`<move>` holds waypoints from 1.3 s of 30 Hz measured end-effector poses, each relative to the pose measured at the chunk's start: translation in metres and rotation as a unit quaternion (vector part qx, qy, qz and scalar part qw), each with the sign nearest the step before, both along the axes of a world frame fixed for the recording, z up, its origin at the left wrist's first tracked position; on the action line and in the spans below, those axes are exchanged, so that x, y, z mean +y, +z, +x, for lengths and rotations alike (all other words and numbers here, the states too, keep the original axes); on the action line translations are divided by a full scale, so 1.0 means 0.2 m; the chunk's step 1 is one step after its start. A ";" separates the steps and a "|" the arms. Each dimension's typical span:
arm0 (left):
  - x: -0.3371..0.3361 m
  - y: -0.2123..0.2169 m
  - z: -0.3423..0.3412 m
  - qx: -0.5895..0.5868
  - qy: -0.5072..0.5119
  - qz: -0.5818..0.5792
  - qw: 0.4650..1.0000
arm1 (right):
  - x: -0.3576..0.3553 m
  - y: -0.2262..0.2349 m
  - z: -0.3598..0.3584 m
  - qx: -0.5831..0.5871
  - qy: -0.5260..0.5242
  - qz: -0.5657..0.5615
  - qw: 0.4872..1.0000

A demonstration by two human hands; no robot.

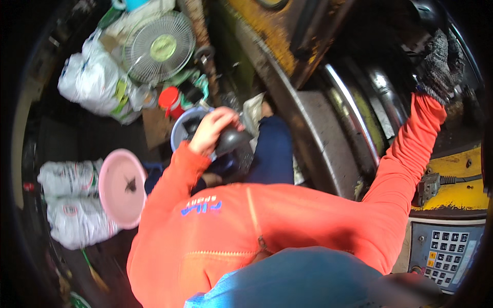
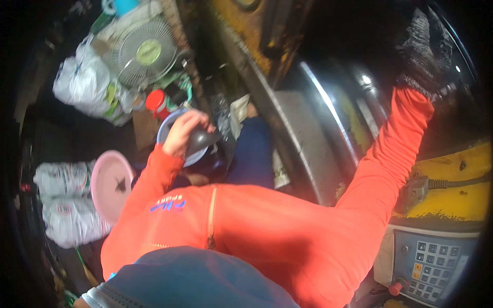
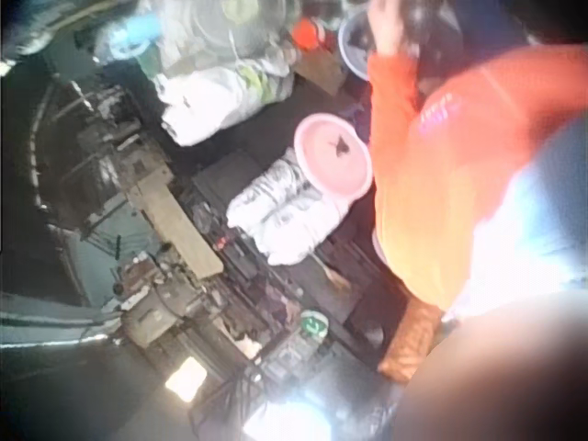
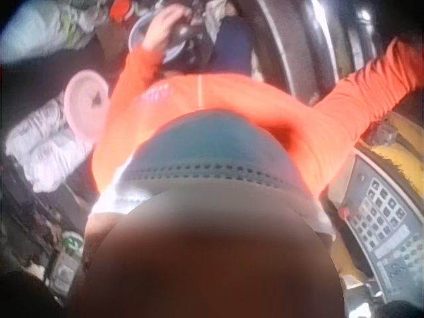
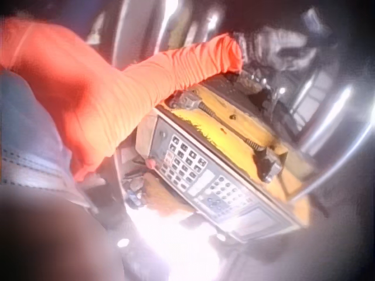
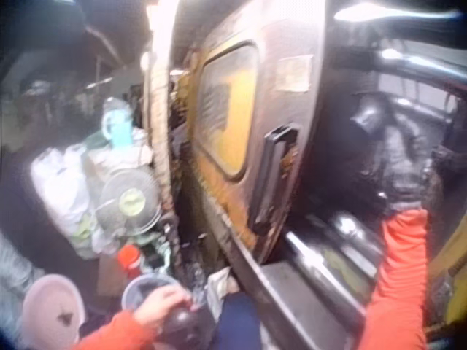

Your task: The person sits on the floor and repeatedly cleans small black molded parts by hand, rubbing each part and placing it into a blue basin. The person handles the parts one at a time, rotating them to clean different sides.

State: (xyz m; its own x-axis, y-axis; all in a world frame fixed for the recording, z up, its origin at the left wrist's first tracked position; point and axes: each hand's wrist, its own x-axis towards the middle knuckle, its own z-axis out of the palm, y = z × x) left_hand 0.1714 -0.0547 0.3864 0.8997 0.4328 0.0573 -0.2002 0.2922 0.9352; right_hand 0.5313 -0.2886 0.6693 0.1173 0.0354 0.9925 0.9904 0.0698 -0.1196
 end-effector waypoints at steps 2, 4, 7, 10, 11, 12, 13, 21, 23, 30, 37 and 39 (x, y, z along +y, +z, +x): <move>-0.05 0.14 0.00 -0.047 -0.030 -0.014 0.998 | 0.10 -0.09 -0.27 0.066 0.022 -0.156 0.985; -0.08 0.25 -0.04 -0.089 -0.043 0.004 0.995 | 0.26 -0.19 -0.51 -0.146 0.065 -0.303 0.940; -0.11 0.31 -0.13 -0.070 -0.025 -0.085 0.994 | 0.46 -0.45 -0.89 -0.442 -0.053 -0.410 0.796; -0.12 0.24 -0.27 -0.028 0.074 -0.155 0.985 | 0.67 -0.72 -1.24 -0.455 0.064 -0.420 0.782; -0.11 0.19 -0.33 -0.008 0.119 -0.189 0.975 | 0.70 -0.79 -1.33 -0.433 0.093 -0.468 0.765; -0.10 0.14 -0.41 -0.007 0.148 -0.205 0.967 | 0.74 -0.84 -1.39 -0.356 0.173 -0.472 0.788; -0.07 0.08 -0.51 0.016 0.178 -0.242 0.954 | 0.78 -0.87 -1.43 -0.283 0.243 -0.476 0.796; 0.44 -0.64 -1.67 -0.094 0.615 -0.352 0.699 | 0.71 -0.73 -1.14 0.253 -0.005 -0.136 0.958; 0.56 -0.92 -1.94 -0.050 0.713 -0.375 0.591 | 0.63 -0.67 -1.01 0.179 -0.231 -0.044 0.955; 0.75 -1.70 -2.33 0.097 0.760 -0.373 0.524 | 0.75 -0.61 -0.48 0.121 -0.196 -0.381 0.895; 0.76 -1.31 -1.88 -0.250 0.655 -0.398 0.592 | 0.68 -0.81 -0.59 0.158 -0.135 -0.281 0.937; 0.67 -1.07 -1.66 -0.294 0.527 -0.394 0.693 | 0.61 -0.82 -0.69 0.167 -0.118 -0.236 0.950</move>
State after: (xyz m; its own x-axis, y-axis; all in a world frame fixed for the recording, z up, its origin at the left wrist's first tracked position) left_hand -0.1610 0.0796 0.1727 -0.0190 0.9371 -0.3487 -0.9698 0.0675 0.2342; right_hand 0.3924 -0.1673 0.5053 0.4827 0.4007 0.7788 0.8732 -0.2889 -0.3925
